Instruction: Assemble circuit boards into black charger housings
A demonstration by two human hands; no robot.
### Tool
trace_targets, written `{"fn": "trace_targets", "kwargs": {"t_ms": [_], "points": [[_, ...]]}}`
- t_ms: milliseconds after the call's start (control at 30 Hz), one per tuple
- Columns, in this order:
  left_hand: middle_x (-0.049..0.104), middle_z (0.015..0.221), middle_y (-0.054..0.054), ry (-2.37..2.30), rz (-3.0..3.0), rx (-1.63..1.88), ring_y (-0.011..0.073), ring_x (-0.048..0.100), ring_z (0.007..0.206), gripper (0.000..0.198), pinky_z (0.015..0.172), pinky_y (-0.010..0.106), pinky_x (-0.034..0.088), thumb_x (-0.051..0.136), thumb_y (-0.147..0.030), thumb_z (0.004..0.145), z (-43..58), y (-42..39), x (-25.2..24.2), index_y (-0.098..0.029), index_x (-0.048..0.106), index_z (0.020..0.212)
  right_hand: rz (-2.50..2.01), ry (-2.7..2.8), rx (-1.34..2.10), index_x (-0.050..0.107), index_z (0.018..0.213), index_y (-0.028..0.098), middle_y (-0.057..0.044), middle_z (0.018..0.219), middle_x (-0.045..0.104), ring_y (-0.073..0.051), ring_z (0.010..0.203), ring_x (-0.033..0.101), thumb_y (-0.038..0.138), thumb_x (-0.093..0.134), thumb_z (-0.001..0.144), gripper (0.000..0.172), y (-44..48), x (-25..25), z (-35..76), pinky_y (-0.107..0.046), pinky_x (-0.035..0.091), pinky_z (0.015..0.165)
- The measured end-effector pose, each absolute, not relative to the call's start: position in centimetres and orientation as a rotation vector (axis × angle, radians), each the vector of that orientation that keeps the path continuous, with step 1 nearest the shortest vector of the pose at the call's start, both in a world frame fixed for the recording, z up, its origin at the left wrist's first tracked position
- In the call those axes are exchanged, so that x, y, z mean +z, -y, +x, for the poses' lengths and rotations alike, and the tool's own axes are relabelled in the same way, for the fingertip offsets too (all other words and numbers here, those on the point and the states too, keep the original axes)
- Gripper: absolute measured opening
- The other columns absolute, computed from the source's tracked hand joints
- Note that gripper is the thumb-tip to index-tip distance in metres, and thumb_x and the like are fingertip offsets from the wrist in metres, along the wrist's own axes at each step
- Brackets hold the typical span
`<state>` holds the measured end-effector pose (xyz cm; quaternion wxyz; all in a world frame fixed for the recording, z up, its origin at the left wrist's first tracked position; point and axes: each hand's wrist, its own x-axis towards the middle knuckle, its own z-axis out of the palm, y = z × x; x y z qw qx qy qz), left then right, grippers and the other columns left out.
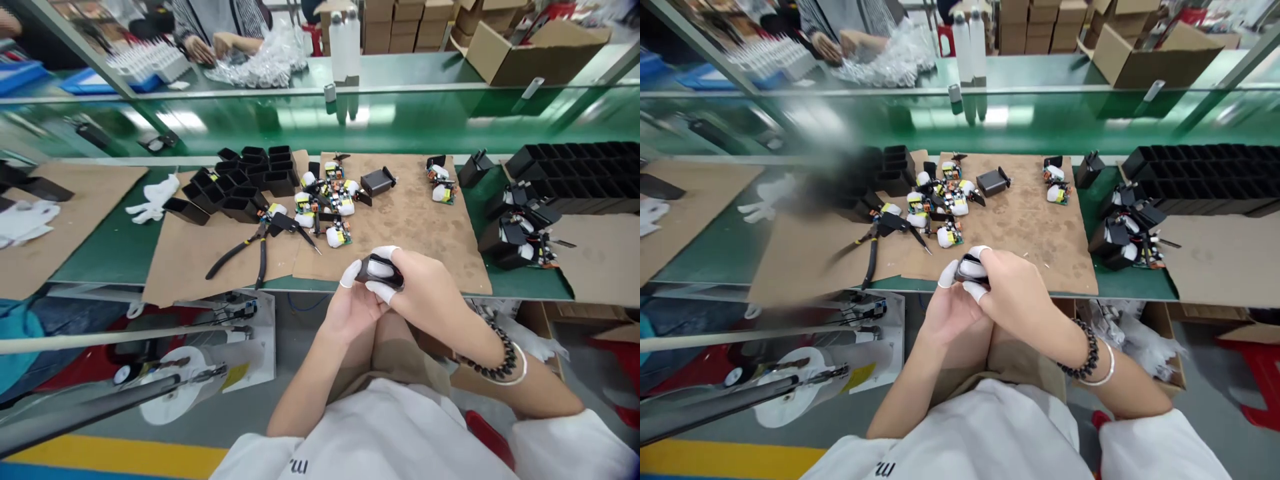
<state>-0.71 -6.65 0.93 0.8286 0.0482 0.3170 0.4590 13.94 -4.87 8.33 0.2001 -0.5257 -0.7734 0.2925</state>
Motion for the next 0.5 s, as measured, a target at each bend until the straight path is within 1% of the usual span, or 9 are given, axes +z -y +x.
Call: {"fn": "trace_targets", "kwargs": {"t_ms": [67, 133, 167, 200, 233, 267, 367, 433, 500], "points": [[0.082, 0.099, 0.008, -0.611, 0.126, 0.948, 0.0196, 0.078, 0.087, 0.033, 0.082, 0.029, 0.059, 0.073, -0.048, 0.089, -1.5, 6.8, 0.6, -0.017, 0.078, 0.099, -1.381, 2.368, 0.934, 0.075, 0.101, 0.021, -0.007, 0.097, 0.081, -0.027, 0.086, 0.073, 0.02, 0.073, 0.079, 0.023, 0.5, 8.8, 13.4, -0.036, 0.055, 0.078], [0.082, 0.108, 0.011, -0.544, 0.199, 0.917, 0.0212, 0.079, 0.095, 0.039, 0.085, 0.028, 0.057, 0.079, -0.044, 0.084, -2.7, 7.2, 0.3, -0.015, 0.079, 0.109, -1.238, 2.551, 1.099, 0.076, 0.094, 0.02, -0.002, 0.093, 0.081, -0.02, 0.083, 0.072, 0.015, 0.076, 0.075, 0.02, -5.6, 9.9, 13.7, -0.028, 0.053, 0.075], [0.081, 0.111, 0.011, -0.52, 0.242, 0.914, 0.0217, 0.079, 0.097, 0.044, 0.085, 0.028, 0.057, 0.081, -0.042, 0.081, -3.4, 7.6, 0.3, -0.015, 0.078, 0.116, -1.297, 2.628, 1.074, 0.078, 0.091, 0.019, -0.001, 0.087, 0.08, -0.018, 0.078, 0.071, 0.017, 0.08, 0.074, 0.017, -8.9, 10.6, 14.0, -0.026, 0.051, 0.071], [0.081, 0.111, 0.011, -0.506, 0.289, 0.928, 0.0222, 0.079, 0.097, 0.049, 0.086, 0.028, 0.056, 0.083, -0.041, 0.079, -4.1, 7.9, 0.3, -0.016, 0.077, 0.121, -1.476, 2.638, 0.952, 0.08, 0.093, 0.018, -0.001, 0.084, 0.08, -0.016, 0.072, 0.069, 0.021, 0.081, 0.078, 0.016, -12.3, 11.3, 14.3, -0.026, 0.05, 0.069], [0.081, 0.11, 0.011, -0.508, 0.34, 0.953, 0.0227, 0.079, 0.095, 0.053, 0.086, 0.029, 0.056, 0.084, -0.041, 0.078, -4.9, 8.2, 0.5, -0.017, 0.076, 0.125, -1.68, 2.599, 0.773, 0.081, 0.098, 0.018, -0.001, 0.085, 0.081, -0.014, 0.07, 0.068, 0.025, 0.082, 0.079, 0.02, -15.5, 12.0, 14.6, -0.025, 0.049, 0.069], [0.08, 0.108, 0.011, -0.534, 0.395, 0.992, 0.0234, 0.08, 0.093, 0.054, 0.085, 0.03, 0.056, 0.085, -0.04, 0.078, -5.9, 8.4, 0.8, -0.018, 0.075, 0.126, -1.761, 2.561, 0.635, 0.082, 0.106, 0.013, -0.005, 0.091, 0.082, -0.014, 0.071, 0.068, 0.025, 0.081, 0.083, 0.026, -18.6, 12.7, 14.7, -0.026, 0.049, 0.071], [0.078, 0.109, 0.011, -0.779, 0.563, 1.268, 0.0224, 0.078, 0.087, 0.052, 0.085, 0.033, 0.056, 0.085, -0.037, 0.079, -9.5, 8.0, 1.6, -0.019, 0.073, 0.126, -1.895, 2.416, 0.275, 0.076, 0.118, -0.009, -0.03, 0.11, 0.078, -0.018, 0.083, 0.07, 0.025, 0.063, 0.097, 0.041, -25.7, 13.3, 14.2, -0.035, 0.045, 0.073], [0.076, 0.112, 0.009, -1.082, 0.691, 1.567, 0.02, 0.076, 0.09, 0.052, 0.085, 0.032, 0.056, 0.082, -0.035, 0.081, -12.8, 6.6, 1.8, -0.021, 0.069, 0.129, -1.953, 2.325, 0.126, 0.074, 0.11, -0.019, -0.043, 0.108, 0.073, -0.022, 0.084, 0.071, 0.026, 0.062, 0.099, 0.048, -28.7, 12.5, 13.6, -0.04, 0.042, 0.07], [0.072, 0.115, 0.009, -1.495, 0.91, 1.775, 0.0197, 0.073, 0.097, 0.052, 0.087, 0.032, 0.057, 0.077, -0.034, 0.084, -16.4, 4.4, 1.6, -0.022, 0.063, 0.132, -1.922, 2.271, 0.04, 0.075, 0.099, -0.021, -0.045, 0.095, 0.072, -0.023, 0.077, 0.072, 0.03, 0.07, 0.095, 0.052, -30.7, 11.1, 13.0, -0.041, 0.041, 0.064]]}}
